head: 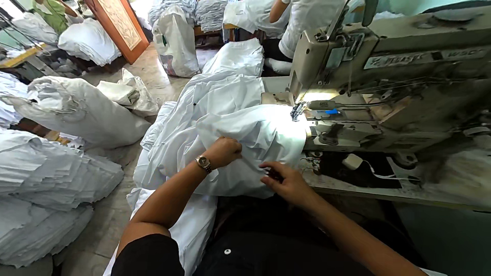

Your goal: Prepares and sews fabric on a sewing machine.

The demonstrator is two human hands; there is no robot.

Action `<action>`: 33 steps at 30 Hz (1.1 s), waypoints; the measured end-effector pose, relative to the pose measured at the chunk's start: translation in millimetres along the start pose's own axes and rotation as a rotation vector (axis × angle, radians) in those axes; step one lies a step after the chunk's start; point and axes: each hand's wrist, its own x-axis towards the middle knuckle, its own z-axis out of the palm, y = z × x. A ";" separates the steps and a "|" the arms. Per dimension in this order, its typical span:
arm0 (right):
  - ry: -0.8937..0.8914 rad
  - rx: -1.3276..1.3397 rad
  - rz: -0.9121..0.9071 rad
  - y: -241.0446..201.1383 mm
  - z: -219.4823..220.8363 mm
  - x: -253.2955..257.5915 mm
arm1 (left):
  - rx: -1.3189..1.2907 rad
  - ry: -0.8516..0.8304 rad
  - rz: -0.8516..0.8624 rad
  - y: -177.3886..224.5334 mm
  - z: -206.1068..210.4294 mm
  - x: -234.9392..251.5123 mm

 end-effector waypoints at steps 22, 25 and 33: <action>-0.022 0.274 0.175 -9.6 10.6 40.9 | -0.072 0.008 0.096 -22.0 -34.6 -23.7; 0.127 0.175 0.043 -11.6 -22.4 30.3 | 0.110 -0.207 -0.019 -7.6 -34.7 -29.4; 0.229 -0.148 -0.026 -6.0 -113.8 64.5 | 0.550 0.704 -0.049 47.4 -227.8 -105.9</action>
